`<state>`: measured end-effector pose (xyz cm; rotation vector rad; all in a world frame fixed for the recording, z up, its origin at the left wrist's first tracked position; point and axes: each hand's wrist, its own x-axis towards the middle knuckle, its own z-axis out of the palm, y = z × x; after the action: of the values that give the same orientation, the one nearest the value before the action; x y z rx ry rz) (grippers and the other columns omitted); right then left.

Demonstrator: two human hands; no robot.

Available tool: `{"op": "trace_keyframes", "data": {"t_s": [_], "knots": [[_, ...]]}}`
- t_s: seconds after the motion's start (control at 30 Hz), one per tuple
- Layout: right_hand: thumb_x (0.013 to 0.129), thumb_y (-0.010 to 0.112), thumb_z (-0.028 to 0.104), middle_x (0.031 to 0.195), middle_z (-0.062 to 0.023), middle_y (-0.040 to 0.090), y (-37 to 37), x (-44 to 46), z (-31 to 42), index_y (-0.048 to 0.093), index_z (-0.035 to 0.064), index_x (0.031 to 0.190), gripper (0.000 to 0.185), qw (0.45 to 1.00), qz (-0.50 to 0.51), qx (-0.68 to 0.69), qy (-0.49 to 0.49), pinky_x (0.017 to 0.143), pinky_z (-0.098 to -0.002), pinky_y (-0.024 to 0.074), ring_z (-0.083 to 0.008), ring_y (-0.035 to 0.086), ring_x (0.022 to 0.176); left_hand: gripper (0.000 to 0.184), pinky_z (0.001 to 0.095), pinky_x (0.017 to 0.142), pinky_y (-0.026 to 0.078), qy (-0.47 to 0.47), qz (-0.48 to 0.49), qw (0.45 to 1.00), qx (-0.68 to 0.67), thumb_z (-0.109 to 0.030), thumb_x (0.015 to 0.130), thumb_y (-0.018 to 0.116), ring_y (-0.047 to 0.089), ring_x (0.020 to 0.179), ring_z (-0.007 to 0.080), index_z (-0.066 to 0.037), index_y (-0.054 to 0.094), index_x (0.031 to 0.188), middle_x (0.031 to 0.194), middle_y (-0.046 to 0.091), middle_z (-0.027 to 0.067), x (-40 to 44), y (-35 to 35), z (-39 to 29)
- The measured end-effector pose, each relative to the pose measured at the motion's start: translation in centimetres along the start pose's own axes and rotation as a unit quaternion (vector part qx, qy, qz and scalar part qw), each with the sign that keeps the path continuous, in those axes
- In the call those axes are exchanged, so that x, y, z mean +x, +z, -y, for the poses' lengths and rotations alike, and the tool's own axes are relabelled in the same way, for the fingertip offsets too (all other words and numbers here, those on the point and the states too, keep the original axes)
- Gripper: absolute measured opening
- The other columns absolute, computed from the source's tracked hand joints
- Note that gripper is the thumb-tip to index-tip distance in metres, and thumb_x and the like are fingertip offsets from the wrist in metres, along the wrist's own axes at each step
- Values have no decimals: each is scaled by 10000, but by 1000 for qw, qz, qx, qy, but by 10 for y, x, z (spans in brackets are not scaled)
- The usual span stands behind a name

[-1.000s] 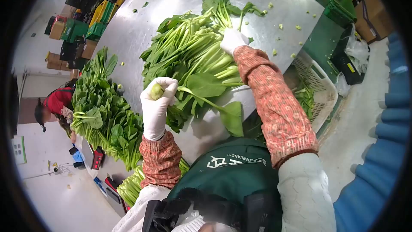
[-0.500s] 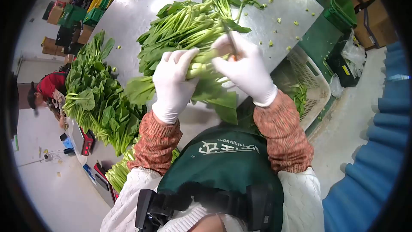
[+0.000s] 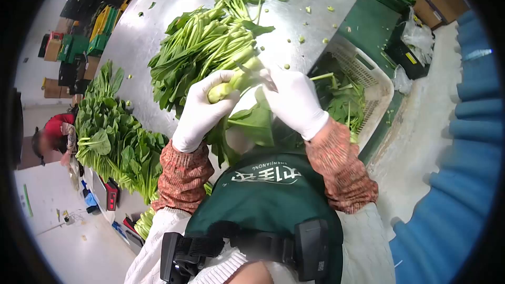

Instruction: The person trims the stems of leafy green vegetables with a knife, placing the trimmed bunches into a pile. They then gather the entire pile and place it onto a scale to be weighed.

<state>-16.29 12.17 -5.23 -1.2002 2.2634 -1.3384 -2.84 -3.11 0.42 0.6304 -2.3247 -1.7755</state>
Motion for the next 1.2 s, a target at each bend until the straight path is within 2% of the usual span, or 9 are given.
{"op": "trace_keyframes", "data": {"t_s": [0.07,0.23,0.33,0.47,0.67,0.73,0.9,1.03,1.2], "knots": [[947,543,61,947,-210,726,11,9,-21,582,-18,1290,354,997,28,19,66,757,-341,552,-277,735,906,253,191,724,482,-25,61,993,-103,9,847,678,584,789,39,-2,652,1099,908,644,-13,-5,-6,2],[977,534,173,868,-185,717,16,6,-60,655,-32,1157,299,963,35,166,212,732,-336,537,-272,722,800,304,287,841,495,-47,-10,994,-97,-61,813,651,629,898,145,4,626,1110,968,665,67,-32,-44,5],[983,551,176,952,-112,746,34,21,-74,653,-12,1207,309,977,13,169,131,732,-288,513,-137,662,794,276,301,823,474,16,-40,992,-120,-110,817,649,602,878,164,8,608,1063,917,644,79,-42,-67,15],[943,587,168,990,-154,719,73,62,-105,645,34,1232,323,989,32,20,141,796,-340,530,-241,697,878,188,247,783,473,-12,-100,989,-107,16,814,661,582,847,87,-8,644,1000,899,641,19,-47,-76,13],[846,604,93,1042,-164,666,108,111,-122,659,95,1215,372,991,47,-95,-78,807,-386,525,-349,646,939,108,207,722,473,-93,-182,979,-18,22,835,712,570,782,43,-24,684,929,852,664,-30,-42,-83,21],[834,660,103,938,-120,669,100,124,-111,698,77,1118,288,984,93,-129,-78,745,-348,514,-272,646,836,114,213,733,483,-65,-187,980,16,17,836,713,581,778,51,-25,686,939,849,672,-20,-38,-82,29],[825,760,302,759,-78,653,42,109,-14,716,29,939,298,988,130,82,-10,659,-306,478,-155,574,679,154,222,753,498,41,-232,957,167,36,832,726,608,812,65,-21,680,968,884,687,10,-25,-74,35],[893,747,276,680,-29,575,18,92,29,682,-10,892,293,969,68,237,-2,595,-262,427,-75,495,638,420,326,798,531,269,-239,858,366,-31,715,822,670,913,259,-59,676,1108,1028,690,106,-8,-50,3],[941,711,265,761,23,614,-12,56,48,702,-11,949,276,953,89,288,33,611,-237,429,-44,513,688,491,366,810,517,263,-212,850,405,-78,643,833,648,913,289,-71,658,1102,1041,659,118,-4,-26,-18]]}}
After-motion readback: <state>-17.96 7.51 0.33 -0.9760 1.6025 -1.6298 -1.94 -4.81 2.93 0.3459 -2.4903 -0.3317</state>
